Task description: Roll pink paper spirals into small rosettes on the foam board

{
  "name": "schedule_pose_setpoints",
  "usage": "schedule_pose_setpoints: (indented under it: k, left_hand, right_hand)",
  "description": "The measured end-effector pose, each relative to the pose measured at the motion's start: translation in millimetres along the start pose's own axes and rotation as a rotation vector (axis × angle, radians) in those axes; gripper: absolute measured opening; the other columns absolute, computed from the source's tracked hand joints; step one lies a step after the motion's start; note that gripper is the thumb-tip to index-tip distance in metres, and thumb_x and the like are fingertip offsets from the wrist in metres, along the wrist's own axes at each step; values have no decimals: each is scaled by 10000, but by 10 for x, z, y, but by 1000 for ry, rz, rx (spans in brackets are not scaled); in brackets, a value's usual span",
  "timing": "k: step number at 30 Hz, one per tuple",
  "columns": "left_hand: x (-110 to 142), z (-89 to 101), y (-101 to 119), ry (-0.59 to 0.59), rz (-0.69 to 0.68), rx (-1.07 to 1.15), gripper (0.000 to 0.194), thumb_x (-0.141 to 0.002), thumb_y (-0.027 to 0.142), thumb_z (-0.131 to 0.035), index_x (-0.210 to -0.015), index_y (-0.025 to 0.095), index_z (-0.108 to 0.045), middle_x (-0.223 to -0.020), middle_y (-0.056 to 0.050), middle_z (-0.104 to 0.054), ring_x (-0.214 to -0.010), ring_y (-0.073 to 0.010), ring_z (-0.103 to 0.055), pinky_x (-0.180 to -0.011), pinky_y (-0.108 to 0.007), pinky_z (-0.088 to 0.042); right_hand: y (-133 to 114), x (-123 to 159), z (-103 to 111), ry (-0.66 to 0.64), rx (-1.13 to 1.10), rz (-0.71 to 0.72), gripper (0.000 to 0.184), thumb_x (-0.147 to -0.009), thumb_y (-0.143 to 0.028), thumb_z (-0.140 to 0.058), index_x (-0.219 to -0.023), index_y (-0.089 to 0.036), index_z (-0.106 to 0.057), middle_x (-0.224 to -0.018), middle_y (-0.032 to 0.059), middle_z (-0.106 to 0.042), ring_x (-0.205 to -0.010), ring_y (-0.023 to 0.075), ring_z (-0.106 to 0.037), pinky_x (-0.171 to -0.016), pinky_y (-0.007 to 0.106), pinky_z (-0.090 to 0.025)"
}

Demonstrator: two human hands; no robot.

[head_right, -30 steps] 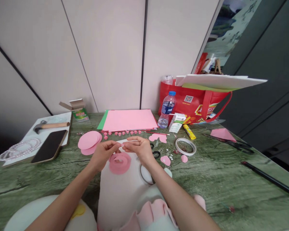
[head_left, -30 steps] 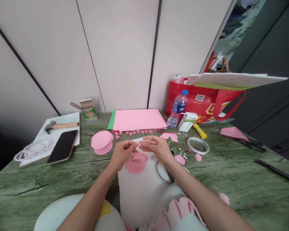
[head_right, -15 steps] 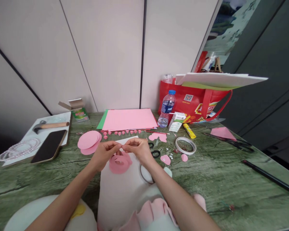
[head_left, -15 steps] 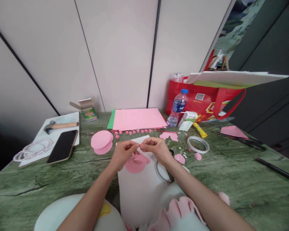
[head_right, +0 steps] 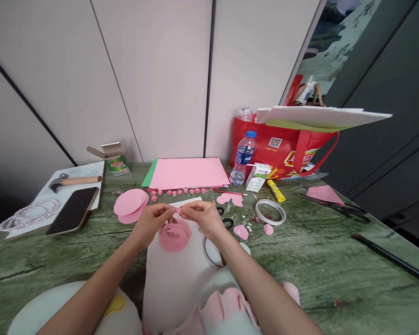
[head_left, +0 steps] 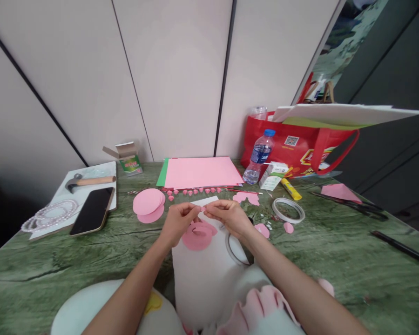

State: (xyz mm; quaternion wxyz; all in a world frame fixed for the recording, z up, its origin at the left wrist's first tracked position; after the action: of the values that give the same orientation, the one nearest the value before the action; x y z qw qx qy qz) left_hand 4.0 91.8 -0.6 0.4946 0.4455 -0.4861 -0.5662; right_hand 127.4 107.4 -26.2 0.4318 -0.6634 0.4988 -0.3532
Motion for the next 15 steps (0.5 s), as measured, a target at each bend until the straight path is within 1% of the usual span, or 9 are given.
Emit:
schedule_pose_setpoints:
  k: [4,6,9,13,15]
  left_hand:
    - [17,-19,25,-14,9,-9,245,-690,363,-590,-594,138,-601,-505,-2,-566,-510,-119,-528,-493,-217,-396]
    - [20,-25,22,-22,14,-3,243,-691,361,-589,-589,140,-599,-505,-1,-564,-514,-120,-530,-497,-217,-397]
    - [11,-16,8,-20,3,-20,241,-693,367,-585,-606,143,-605,-514,-1,-566,-523,-122,-530,-499,-215,-395]
    - [-9,40,-42,31,5,-52,247,-689,379,-583,-637,139,-614,-518,-4,-565,-509,-118,-515,-487,-212,-385]
    - [-14,60,-63,48,10,-62,246,-685,380,-584,-649,139,-620,-522,-4,-566,-502,-115,-510,-475,-209,-376]
  right_hand:
    - [31,-10,37,13,20,-21,227,-513,-318,-778,-653,-162,-691,-596,12,-666,-561,107,-606,-639,263,-508]
    - [35,-12,44,17,17,-23,219,-512,-307,-781,-651,-163,-689,-589,9,-664,-552,103,-604,-628,254,-506]
    - [27,-11,40,23,-4,-15,220,-504,-309,-785,-642,-166,-691,-607,9,-669,-572,110,-611,-678,279,-510]
    - [28,-7,4,-2,-34,-19,236,-509,-316,-781,-666,-160,-699,-691,27,-691,-657,134,-635,-782,314,-498]
    - [44,-6,-5,-17,-38,-34,245,-506,-300,-784,-684,-154,-698,-715,33,-695,-677,143,-643,-793,318,-497]
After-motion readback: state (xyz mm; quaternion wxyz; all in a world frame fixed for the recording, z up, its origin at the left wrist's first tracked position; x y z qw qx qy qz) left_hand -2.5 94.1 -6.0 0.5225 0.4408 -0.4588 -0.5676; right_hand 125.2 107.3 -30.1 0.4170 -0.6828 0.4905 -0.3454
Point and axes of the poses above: each hand's wrist, its own x-axis away from the middle knuckle, its own z-axis out of the back of the hand, y = z × x, the point moved 9 cm from there along -x, towards the middle knuckle
